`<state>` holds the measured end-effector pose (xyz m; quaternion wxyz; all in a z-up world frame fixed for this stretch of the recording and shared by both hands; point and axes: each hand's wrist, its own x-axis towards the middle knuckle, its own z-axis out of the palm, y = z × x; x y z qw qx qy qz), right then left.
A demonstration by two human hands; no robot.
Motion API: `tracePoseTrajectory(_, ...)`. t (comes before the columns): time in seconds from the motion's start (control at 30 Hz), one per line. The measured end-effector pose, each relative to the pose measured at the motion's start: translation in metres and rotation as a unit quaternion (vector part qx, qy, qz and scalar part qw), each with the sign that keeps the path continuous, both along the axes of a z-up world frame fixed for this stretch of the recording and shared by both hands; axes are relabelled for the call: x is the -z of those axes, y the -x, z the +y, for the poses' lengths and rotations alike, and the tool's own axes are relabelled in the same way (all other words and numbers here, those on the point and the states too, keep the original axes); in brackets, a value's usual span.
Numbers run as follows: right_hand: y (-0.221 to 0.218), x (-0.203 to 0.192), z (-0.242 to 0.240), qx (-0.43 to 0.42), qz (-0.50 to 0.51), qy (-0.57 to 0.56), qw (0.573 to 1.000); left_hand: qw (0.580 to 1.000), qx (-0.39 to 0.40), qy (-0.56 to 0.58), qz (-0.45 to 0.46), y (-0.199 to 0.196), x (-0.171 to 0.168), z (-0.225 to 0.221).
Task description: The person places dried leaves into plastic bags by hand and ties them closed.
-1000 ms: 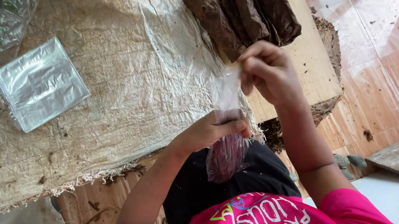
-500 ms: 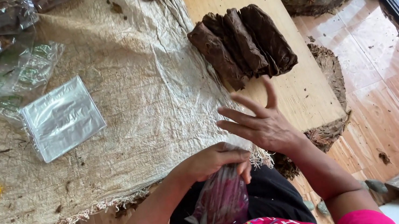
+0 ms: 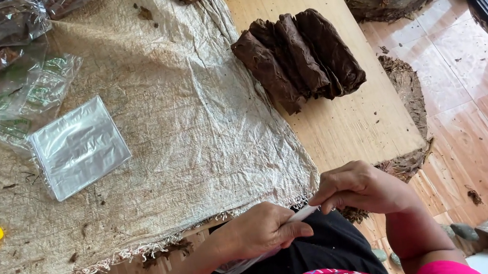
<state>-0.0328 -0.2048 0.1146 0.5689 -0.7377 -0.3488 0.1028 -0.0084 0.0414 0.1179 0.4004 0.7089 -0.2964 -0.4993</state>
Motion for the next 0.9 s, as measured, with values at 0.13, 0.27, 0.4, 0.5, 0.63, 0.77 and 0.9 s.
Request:
tracePoseTrajectory(0.13,0.003,-0.001,-0.003,0.041,0.019,-0.026,0.999,0.998,-0.037,0.020,-0.045,-0.001,-0.004,-0.002)
tracePoseTrajectory(0.27,0.006,0.021,-0.008,0.082,0.007,-0.093,0.992,0.994,-0.072,0.056,-0.068,0.000,-0.018,-0.003)
tracePoseTrajectory(0.4,0.007,0.018,-0.004,0.128,0.011,-0.154,0.980,0.971,-0.106,0.132,-0.170,-0.001,-0.020,0.003)
tracePoseTrajectory(0.5,0.011,0.010,0.005,0.155,-0.059,-0.135,0.977,0.872,-0.079,0.185,-0.446,-0.002,-0.036,0.012)
tracePoseTrajectory(0.63,0.004,-0.002,0.019,0.182,-0.241,-0.124,0.945,0.769,-0.129,0.126,-0.614,0.006,-0.073,0.018)
tracePoseTrajectory(0.77,0.003,-0.008,0.027,0.227,-0.277,-0.130,0.925,0.748,-0.166,0.123,-0.631,0.011,-0.083,0.014)
tracePoseTrajectory(0.9,-0.012,0.010,0.022,0.217,-0.298,-0.173,0.913,0.775,-0.170,0.141,-0.593,0.002,-0.061,0.014)
